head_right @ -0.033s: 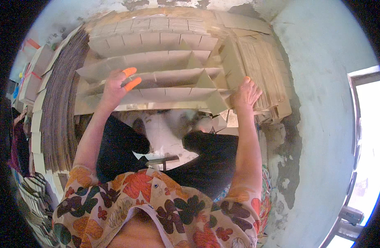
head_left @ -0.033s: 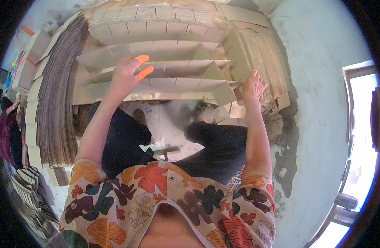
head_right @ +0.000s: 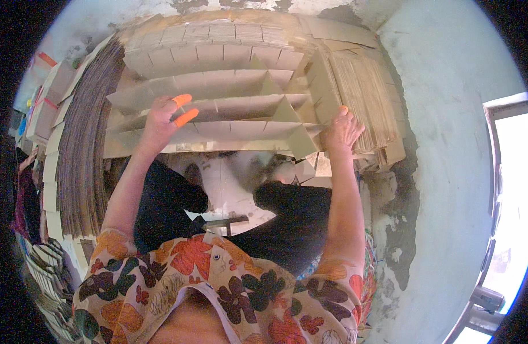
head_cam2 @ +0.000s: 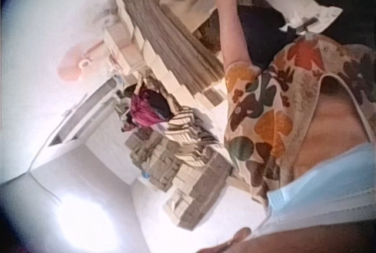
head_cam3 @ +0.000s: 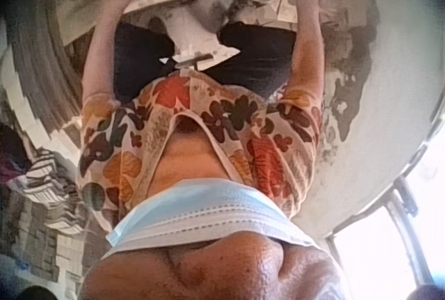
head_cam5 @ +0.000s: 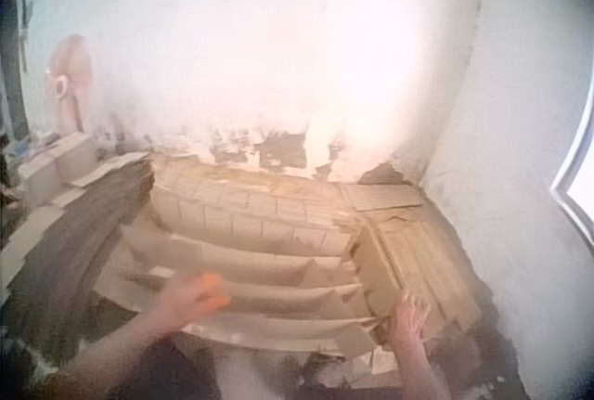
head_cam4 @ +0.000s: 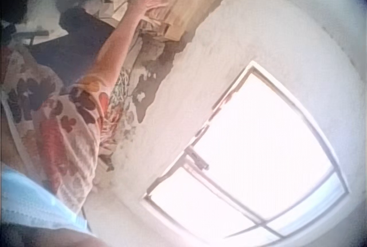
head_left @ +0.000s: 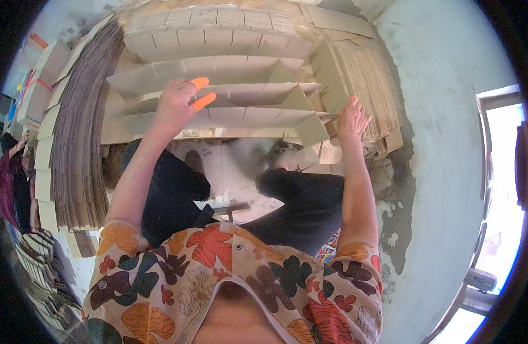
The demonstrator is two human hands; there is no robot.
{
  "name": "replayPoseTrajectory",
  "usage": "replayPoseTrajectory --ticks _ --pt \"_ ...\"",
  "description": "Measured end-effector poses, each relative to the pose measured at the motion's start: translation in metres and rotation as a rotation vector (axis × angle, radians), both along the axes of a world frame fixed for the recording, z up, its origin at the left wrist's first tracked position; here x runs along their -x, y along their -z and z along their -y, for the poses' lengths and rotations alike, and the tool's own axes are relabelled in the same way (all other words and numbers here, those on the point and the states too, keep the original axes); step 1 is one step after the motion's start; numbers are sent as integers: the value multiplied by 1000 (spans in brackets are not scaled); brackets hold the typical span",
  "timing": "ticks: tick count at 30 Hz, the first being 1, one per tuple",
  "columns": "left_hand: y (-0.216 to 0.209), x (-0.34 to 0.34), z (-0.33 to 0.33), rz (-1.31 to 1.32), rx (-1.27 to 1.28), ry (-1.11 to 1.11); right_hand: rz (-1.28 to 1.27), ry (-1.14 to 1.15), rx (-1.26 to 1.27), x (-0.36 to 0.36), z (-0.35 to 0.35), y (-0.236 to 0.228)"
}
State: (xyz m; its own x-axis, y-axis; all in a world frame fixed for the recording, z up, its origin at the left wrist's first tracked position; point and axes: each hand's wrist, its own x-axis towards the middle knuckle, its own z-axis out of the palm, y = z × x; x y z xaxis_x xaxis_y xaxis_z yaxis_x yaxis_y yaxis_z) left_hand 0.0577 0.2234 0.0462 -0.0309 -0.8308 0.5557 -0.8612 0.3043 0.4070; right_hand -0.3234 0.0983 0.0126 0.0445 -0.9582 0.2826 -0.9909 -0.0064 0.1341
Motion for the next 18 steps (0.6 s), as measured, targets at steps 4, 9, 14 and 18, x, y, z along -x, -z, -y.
replayPoseTrajectory --ticks 4,9,14,18 --pt "5 4 -6 66 4 85 30 -20 91 9 -2 -1" --pt "13 3 -10 118 -242 128 255 -119 351 33 0 -51" --pt "35 -10 8 147 -386 206 841 -125 238 45 7 -122" --pt "41 -6 5 161 -200 204 994 -107 80 47 9 -103"
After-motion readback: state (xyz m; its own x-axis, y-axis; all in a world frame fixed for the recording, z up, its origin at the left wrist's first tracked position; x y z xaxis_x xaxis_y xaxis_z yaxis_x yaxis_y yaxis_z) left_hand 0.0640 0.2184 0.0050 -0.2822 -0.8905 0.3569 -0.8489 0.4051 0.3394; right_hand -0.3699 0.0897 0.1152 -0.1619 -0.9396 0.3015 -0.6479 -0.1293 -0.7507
